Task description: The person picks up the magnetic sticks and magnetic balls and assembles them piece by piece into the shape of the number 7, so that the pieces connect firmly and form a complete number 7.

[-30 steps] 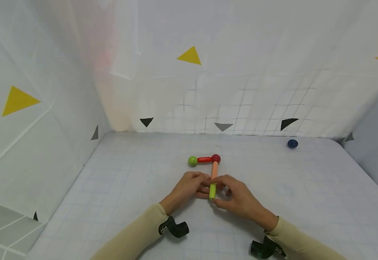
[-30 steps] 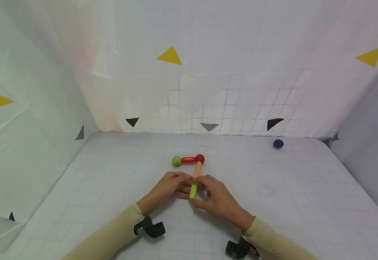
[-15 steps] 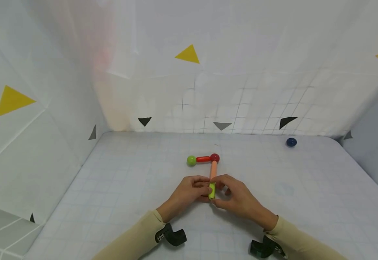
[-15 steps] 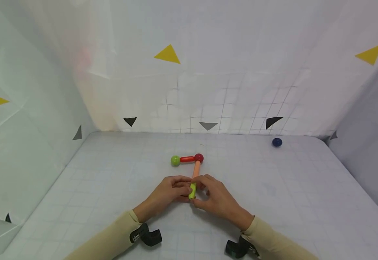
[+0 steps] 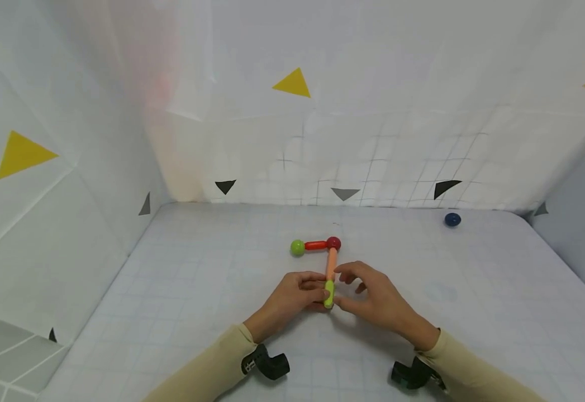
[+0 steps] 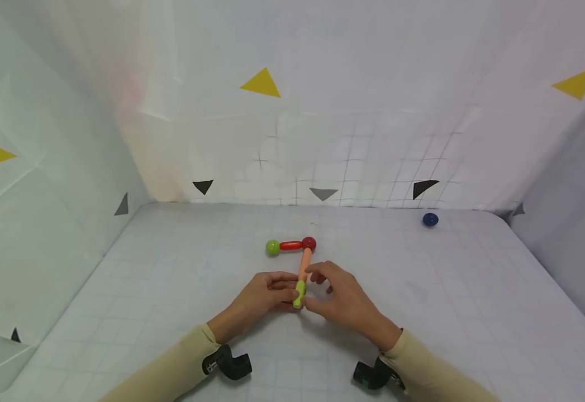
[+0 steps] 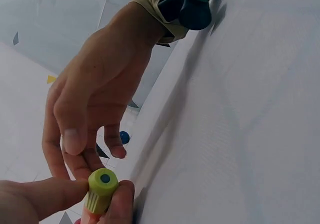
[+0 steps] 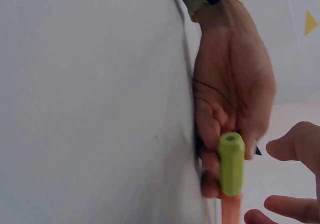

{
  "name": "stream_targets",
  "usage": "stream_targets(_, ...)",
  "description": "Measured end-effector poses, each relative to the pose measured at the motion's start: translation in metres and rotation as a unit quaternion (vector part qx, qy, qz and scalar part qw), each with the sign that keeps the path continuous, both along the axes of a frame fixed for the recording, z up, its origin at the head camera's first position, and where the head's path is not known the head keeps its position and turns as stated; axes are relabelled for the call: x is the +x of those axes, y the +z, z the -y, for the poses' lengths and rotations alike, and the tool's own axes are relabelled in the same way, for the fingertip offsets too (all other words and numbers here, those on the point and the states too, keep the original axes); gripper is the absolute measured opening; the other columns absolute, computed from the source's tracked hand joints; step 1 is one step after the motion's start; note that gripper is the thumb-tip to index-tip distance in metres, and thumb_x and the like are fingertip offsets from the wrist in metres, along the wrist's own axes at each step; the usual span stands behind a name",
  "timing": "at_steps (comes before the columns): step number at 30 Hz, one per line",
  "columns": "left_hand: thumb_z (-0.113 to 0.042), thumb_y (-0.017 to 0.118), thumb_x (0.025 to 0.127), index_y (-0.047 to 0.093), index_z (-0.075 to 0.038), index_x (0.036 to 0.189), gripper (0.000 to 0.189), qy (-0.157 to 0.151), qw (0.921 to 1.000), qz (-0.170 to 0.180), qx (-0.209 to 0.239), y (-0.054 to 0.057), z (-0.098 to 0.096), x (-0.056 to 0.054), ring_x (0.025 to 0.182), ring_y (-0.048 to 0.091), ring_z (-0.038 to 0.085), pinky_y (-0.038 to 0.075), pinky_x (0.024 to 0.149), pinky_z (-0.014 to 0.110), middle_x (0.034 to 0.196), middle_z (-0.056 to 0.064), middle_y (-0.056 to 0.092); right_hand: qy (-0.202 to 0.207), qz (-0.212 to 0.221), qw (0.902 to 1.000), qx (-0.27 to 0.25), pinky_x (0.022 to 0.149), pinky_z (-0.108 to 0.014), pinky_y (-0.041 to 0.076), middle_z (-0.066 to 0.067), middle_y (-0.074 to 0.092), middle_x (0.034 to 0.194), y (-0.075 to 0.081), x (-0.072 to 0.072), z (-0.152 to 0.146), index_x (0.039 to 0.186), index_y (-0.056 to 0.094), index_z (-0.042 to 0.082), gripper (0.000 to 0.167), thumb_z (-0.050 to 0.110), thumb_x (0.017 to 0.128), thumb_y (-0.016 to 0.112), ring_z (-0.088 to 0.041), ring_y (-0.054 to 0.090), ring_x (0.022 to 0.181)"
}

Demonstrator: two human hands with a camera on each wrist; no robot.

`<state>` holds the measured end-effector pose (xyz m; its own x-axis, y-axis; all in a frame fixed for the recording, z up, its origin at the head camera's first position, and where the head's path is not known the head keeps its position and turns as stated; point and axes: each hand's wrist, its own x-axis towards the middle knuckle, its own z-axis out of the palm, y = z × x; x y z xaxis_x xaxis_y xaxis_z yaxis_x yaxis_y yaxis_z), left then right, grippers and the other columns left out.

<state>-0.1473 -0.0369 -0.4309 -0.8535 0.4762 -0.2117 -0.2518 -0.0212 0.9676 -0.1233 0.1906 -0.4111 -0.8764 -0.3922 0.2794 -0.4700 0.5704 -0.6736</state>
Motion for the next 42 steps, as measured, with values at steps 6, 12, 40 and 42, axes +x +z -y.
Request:
stream_targets(6,-0.008,0.074,0.097,0.065,0.001,0.133,0.038,0.002,1.0,0.001,-0.01,-0.001,0.0,-0.001,0.095,0.073,0.024,0.06,0.084,0.036,0.112,0.01,0.073,-0.033,-0.014,0.9994,0.001,0.079,-0.042,0.059,-0.008,0.067,0.113,0.011,-0.009,-0.015,0.13,0.065,0.007,0.043,0.009,0.091,0.081,-0.029,0.063,0.101)
stream_targets(12,-0.009,0.075,0.097,0.065,0.0,0.133,0.039,0.002,0.9998,0.0,-0.021,0.0,-0.002,0.001,0.094,0.073,0.024,0.06,0.084,0.035,0.111,0.009,0.074,-0.094,-0.032,0.9946,0.033,0.081,-0.047,0.059,-0.012,0.068,0.116,0.02,-0.028,-0.046,0.129,0.063,0.003,0.041,0.007,0.092,0.08,-0.03,0.064,0.104)
stream_targets(40,-0.01,0.076,0.096,0.065,0.0,0.134,0.042,0.001,0.9995,-0.006,-0.031,0.0,0.003,-0.001,0.094,0.072,0.021,0.059,0.085,0.034,0.111,0.008,0.074,-0.293,-0.059,0.9523,0.06,0.081,-0.051,0.046,-0.028,0.066,0.118,0.015,-0.104,-0.167,0.123,0.067,-0.005,0.027,0.004,0.098,0.06,-0.044,0.059,0.109)
stream_targets(42,-0.011,0.076,0.095,0.066,-0.001,0.133,0.04,0.002,0.9994,-0.008,-0.034,-0.001,0.003,-0.002,0.094,0.072,0.021,0.059,0.085,0.034,0.11,0.008,0.074,-0.302,-0.05,0.9499,0.061,0.083,-0.055,0.046,-0.03,0.065,0.119,0.015,-0.108,-0.174,0.125,0.067,-0.004,0.03,0.005,0.098,0.058,-0.046,0.058,0.11)
